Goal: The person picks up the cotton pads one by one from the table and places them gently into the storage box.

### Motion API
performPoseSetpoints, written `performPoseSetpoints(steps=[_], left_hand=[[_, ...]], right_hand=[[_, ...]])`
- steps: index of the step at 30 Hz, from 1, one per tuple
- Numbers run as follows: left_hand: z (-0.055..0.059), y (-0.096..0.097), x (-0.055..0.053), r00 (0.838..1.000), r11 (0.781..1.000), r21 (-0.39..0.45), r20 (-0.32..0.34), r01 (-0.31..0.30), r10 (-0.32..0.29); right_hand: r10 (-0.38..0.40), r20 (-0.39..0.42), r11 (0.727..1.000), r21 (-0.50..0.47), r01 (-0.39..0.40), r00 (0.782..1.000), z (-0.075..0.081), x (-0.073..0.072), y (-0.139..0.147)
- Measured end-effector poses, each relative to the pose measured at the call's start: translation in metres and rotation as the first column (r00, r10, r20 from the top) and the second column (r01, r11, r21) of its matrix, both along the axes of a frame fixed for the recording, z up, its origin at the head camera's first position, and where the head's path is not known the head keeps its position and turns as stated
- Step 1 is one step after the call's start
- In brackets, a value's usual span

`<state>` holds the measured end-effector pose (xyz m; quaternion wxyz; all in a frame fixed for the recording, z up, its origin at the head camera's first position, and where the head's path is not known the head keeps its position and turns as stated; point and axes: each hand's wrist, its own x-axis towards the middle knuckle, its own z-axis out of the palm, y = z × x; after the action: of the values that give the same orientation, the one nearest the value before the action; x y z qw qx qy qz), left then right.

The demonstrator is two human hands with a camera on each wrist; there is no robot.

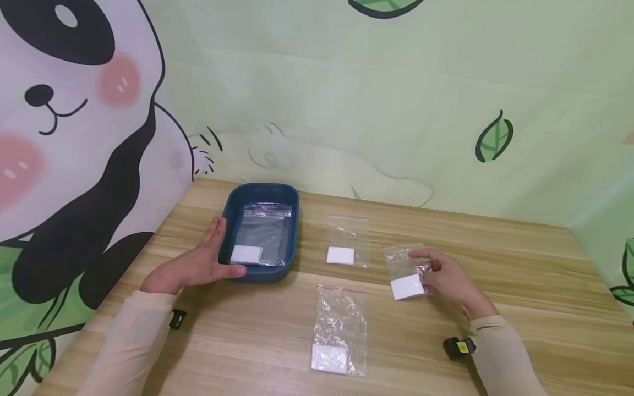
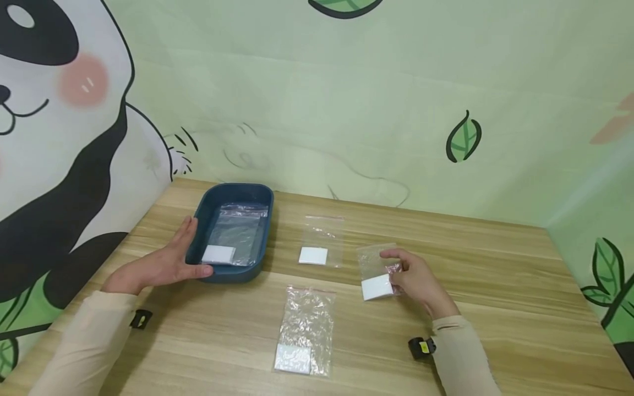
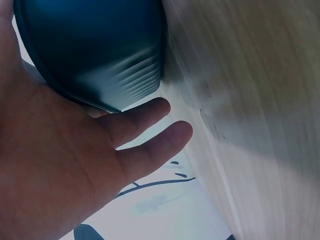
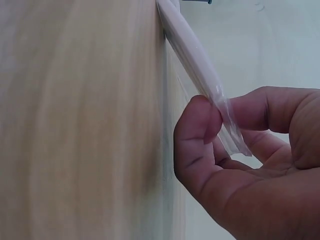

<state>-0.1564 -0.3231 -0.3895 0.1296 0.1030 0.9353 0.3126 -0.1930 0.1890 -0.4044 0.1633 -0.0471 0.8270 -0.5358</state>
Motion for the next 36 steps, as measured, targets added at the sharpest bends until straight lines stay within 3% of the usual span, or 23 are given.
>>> performPoseSetpoints(steps=[15,27,36], left_hand=[[0.0007,0.0005,-0.0005,1.0,1.0,-0.019,-0.006,0.006,-0.006],[0.0009,-0.0001,-0.0006,1.0,1.0,-0.025,-0.004,0.008,-0.009],[0.0008,0.0001,-0.0015,1.0,1.0,-0.028,0.001,0.008,-0.008]], right_hand=[[0.006,0.014,1.0,-0.012,-0.006,1.0,-0.0029,-0.0008,0.0006],[-0.104,-0.055,0.994,0.033,0.106,0.993,0.0009,-0.0027,-0.0016],[-0.143,-0.09,0.988,0.044,0.147,0.986,0.0016,-0.003,0.0006]])
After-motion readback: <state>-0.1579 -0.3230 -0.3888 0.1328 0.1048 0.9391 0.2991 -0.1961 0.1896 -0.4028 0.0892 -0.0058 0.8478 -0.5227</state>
